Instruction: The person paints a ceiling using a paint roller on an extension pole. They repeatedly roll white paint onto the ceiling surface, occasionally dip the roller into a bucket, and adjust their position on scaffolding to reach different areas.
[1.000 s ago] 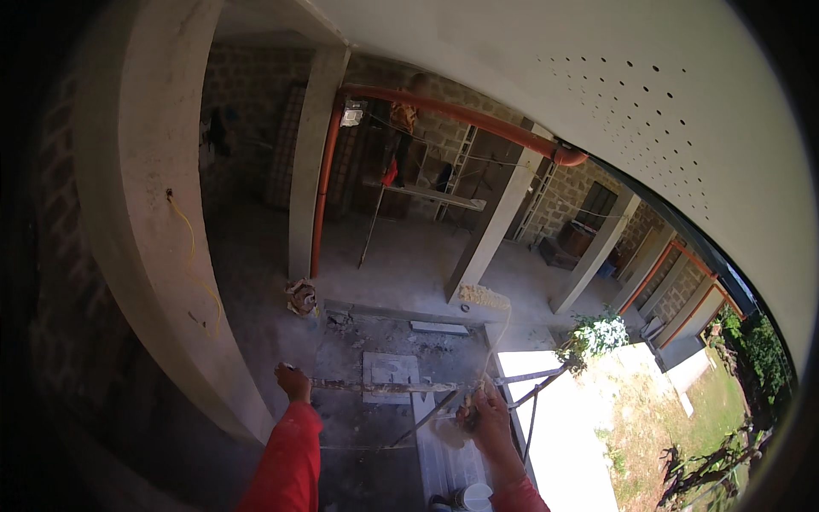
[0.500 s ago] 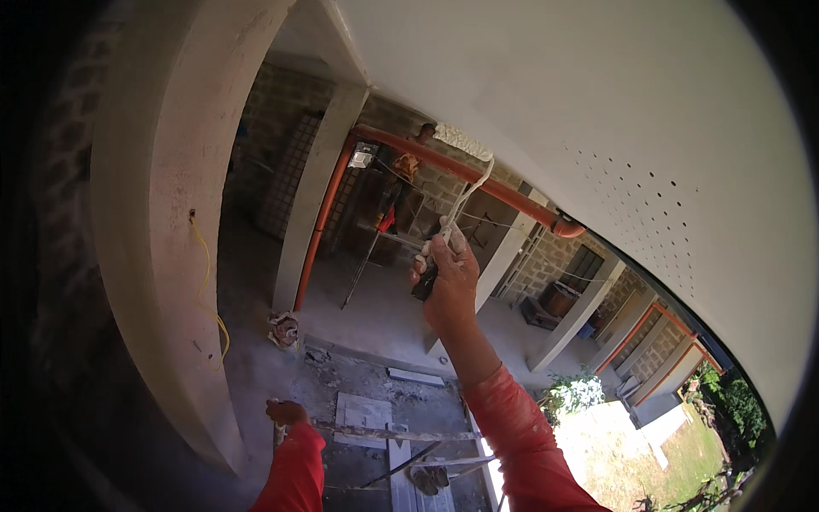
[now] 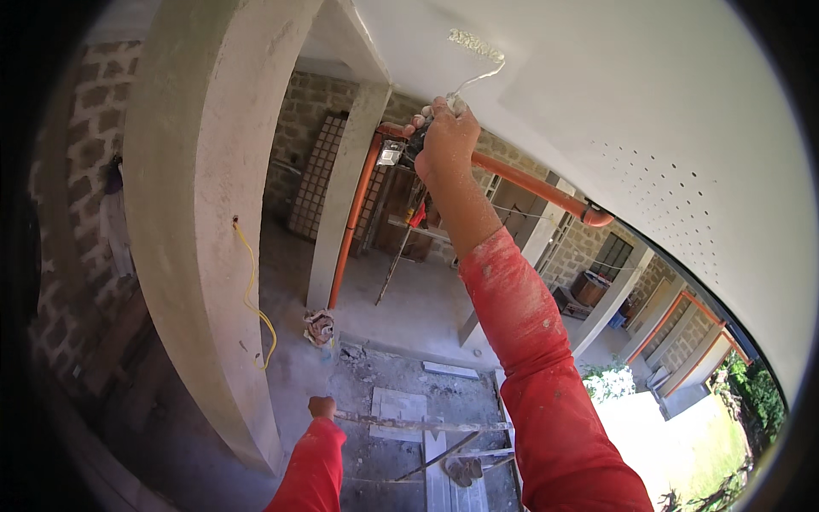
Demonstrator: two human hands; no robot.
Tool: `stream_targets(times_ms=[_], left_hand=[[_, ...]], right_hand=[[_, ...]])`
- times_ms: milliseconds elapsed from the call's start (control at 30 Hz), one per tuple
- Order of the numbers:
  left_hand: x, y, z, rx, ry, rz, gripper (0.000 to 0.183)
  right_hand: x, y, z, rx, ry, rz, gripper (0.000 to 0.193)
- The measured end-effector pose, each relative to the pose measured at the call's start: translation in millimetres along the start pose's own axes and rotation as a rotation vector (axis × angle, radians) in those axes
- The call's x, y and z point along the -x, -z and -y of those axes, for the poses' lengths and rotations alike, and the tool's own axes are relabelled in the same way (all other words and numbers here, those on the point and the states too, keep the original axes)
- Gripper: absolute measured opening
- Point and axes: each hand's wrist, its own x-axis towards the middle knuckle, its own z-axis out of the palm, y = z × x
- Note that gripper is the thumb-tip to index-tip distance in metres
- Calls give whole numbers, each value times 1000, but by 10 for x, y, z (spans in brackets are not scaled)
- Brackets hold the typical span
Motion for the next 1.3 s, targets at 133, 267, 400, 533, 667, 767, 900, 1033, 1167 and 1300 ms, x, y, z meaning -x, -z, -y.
stream_targets(times_ms=[133,267,400,533,667,767,900,1033,1167,1300], left_hand=[[-564,-11,223,-73,-49,21,29],[-505,-229,185,25,78,-20,29],[-442,-365,189,35,61,12,28],[-885,-535,492,30,8,-15,23],[-1265,-505,842,-317,-395,70,18],[-1314,-378,953,-316,-583,82,17],[-803,-510,494,117,13,27,13],[-681,-474,345,125,6,26,9],[-744,-372,443,115,23,39,13],[-889,-319,477,54,22,-34,15]], right_hand=[[-283,-152,-38,2,32,11,6],[-642,46,-298,-7,30,-44,6],[-1189,456,-586,-19,-7,-77,5],[-1708,647,-845,-79,-71,-124,3],[-2083,847,-1036,-134,-125,-150,1],[-2376,932,-1246,-170,-164,-135,2],[-2726,1408,-1327,-130,-171,-225,3],[-2886,1514,-1176,-169,-183,-192,1],[-2081,981,-944,-127,-130,-149,3],[-1405,432,-494,-204,-102,-32,3]])
